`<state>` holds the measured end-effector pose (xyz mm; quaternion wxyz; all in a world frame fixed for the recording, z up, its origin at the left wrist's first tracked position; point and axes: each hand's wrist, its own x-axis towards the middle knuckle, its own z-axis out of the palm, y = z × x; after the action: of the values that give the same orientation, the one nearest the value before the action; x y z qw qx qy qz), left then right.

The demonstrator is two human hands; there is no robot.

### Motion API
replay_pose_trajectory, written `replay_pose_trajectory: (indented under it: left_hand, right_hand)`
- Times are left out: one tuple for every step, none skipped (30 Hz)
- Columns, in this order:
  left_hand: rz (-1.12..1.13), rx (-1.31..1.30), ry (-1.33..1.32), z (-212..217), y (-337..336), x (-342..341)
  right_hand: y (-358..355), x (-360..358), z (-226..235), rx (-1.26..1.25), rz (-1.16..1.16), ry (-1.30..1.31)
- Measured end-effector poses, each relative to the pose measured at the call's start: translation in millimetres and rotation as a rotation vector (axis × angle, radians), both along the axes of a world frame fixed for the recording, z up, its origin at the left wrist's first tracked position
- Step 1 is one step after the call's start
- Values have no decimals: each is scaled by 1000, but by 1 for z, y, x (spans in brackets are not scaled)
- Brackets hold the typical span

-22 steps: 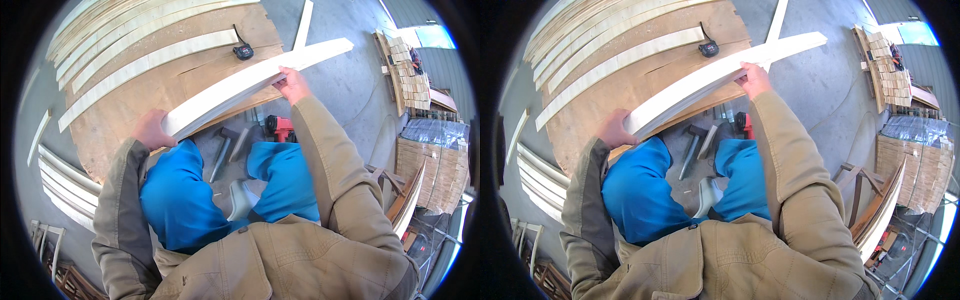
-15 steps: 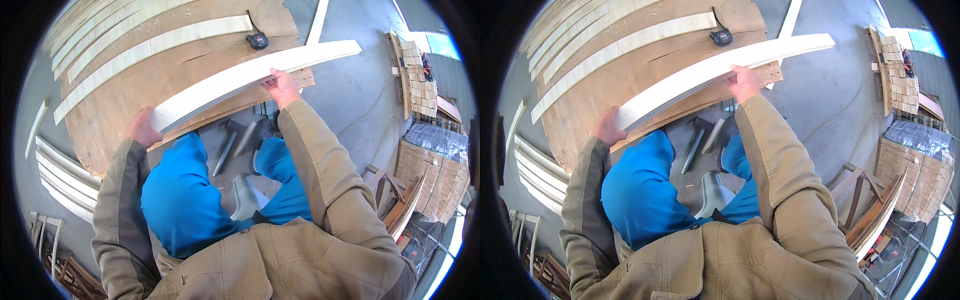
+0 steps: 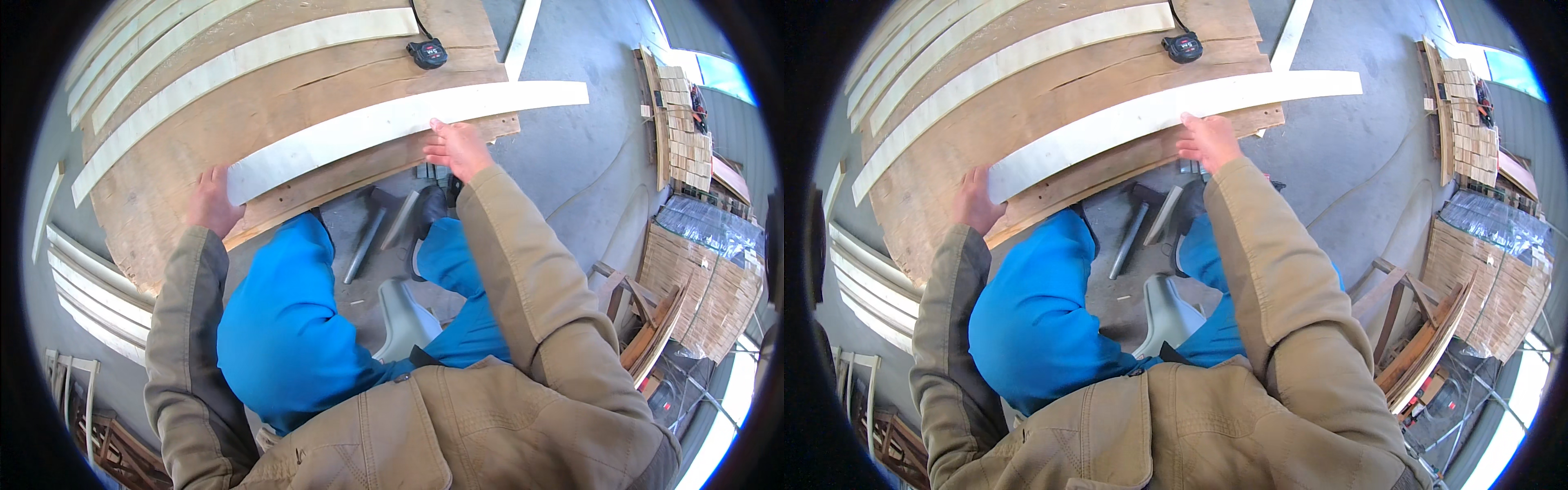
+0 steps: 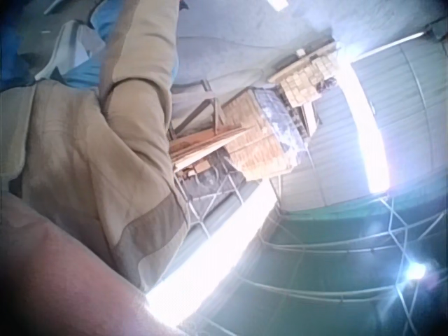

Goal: The person uses a pneumatic nail gun to fasten thin wooden planks onto a larger plywood base. They repeatedly pick up planks, align them, and drive nails to secure them, then stack the finished pieces.

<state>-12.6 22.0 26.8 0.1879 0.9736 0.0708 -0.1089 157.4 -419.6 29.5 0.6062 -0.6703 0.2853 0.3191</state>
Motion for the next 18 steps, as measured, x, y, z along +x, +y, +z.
replay_pose_trajectory:
  left_hand:
    - [-13, 12, -33, -3, 1, 0]
    - [-26, 25, -64, -6, 1, -2]
    - [-37, 41, -95, -7, 2, -3]
    - [-39, 39, -89, -8, 2, -4]
    - [-42, 36, -83, -9, 3, -4]
    - [-43, 19, -84, -9, 2, -5]
    - [-47, 36, -73, -10, 2, -5]
    - [-46, 40, -69, -9, 2, -5]
    - [-46, 25, -81, -9, 2, -4]
    - [-53, 53, -71, -9, 1, -4]
    - [-62, 61, -78, -9, 1, -3]
    - [-63, 54, -74, -9, 1, -2]
    - [-78, 69, -62, -9, 1, -2]
    - [-82, 68, -42, -9, 1, -1]
    - [-84, 55, -40, -9, 1, 0]
    - [-95, 67, -18, -9, 1, 0]
    - [-105, 66, -13, -9, 2, 1]
    - [-110, 52, -12, -9, 2, 2]
  right_hand:
    - [-7, 4, 8, -45, 67, -3]
    - [-14, 9, 16, -88, 135, -3]
    - [-22, 15, 23, -129, 202, -7]
    - [-31, 20, 30, -168, 244, -13]
    - [-40, 27, 36, -230, 279, -45]
    - [-50, 33, 41, -293, 312, -76]
    - [-61, 37, 45, -355, 349, -113]
    - [-73, 39, 47, -464, 435, -162]
    - [-85, 41, 49, -570, 524, -217]
    - [-99, 43, 50, -674, 616, -282]
    - [-114, 43, 52, -726, 727, -318]
    - [-129, 41, 52, -776, 838, -363]
    - [-144, 39, 50, -868, 941, -374]
    - [-158, 36, 46, -796, 899, -321]
    - [-174, 29, 42, -766, 847, -239]
    - [-190, 22, 38, -734, 795, -156]
    - [-205, 16, 32, -746, 785, -199]
    - [-218, 7, 23, -756, 774, -243]
